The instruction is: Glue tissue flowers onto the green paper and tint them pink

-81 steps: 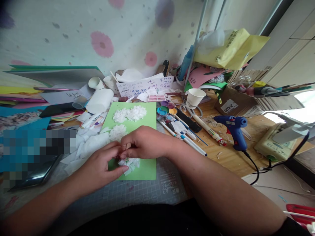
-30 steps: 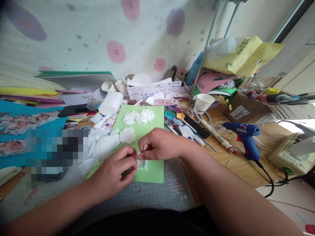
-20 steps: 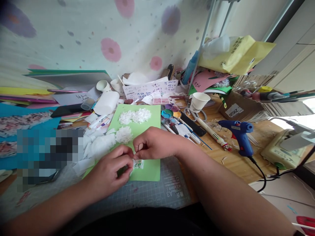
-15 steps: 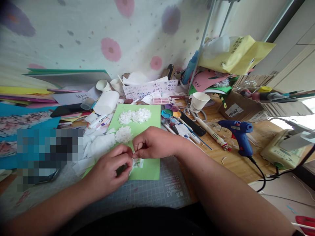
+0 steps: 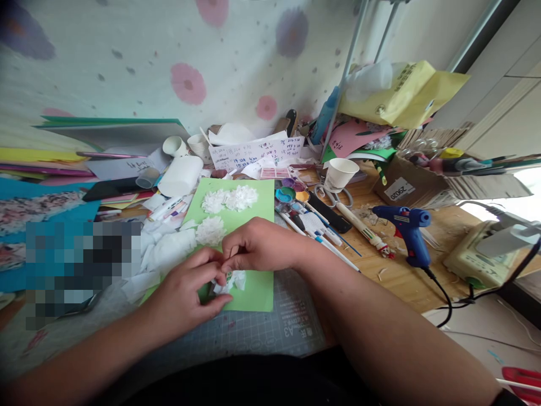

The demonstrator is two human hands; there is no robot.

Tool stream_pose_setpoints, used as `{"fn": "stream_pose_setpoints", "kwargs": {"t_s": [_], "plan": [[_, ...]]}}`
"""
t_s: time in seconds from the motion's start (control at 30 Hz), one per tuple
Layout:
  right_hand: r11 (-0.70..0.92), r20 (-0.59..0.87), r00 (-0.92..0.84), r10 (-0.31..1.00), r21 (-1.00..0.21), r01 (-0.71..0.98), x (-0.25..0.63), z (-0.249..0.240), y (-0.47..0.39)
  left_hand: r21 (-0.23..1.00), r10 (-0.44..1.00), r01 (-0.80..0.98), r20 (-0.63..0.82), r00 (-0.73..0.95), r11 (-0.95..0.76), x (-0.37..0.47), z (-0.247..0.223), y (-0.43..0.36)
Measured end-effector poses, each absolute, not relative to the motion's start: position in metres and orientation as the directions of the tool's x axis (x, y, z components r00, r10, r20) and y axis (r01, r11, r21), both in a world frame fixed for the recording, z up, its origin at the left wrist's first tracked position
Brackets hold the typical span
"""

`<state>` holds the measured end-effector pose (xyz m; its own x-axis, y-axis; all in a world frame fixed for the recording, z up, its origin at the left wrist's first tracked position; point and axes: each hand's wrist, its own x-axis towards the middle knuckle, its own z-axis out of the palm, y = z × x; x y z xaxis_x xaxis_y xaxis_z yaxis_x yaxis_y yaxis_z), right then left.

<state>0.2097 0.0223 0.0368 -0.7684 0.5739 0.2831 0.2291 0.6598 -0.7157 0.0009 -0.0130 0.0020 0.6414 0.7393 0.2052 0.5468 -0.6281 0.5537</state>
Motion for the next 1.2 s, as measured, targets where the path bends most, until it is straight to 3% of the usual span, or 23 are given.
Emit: {"fn": "stream_pose_setpoints", "kwargs": {"t_s": [0.23,0.5,0.97,1.2], "plan": [[0.659,0.281,-0.772,0.571,-0.717,0.226,0.211,0.034,0.023,0.543,0.775,0.580,0.248,0.581,-0.608,0.006,-0.003,-0.013],[0.654,0.249,-0.753,0.609,-0.696,0.298,0.215,0.041,0.023,0.530,0.730,0.540,0.257,0.633,-0.654,0.007,0.004,-0.015],[0.660,0.278,-0.803,0.527,-0.730,0.180,0.205,0.027,0.024,0.547,0.759,0.571,0.206,0.618,-0.612,0.003,0.002,-0.013],[0.655,0.262,-0.795,0.547,-0.726,0.210,0.207,0.029,0.023,0.511,0.755,0.580,0.247,0.608,-0.635,0.005,0.001,-0.014]]}}
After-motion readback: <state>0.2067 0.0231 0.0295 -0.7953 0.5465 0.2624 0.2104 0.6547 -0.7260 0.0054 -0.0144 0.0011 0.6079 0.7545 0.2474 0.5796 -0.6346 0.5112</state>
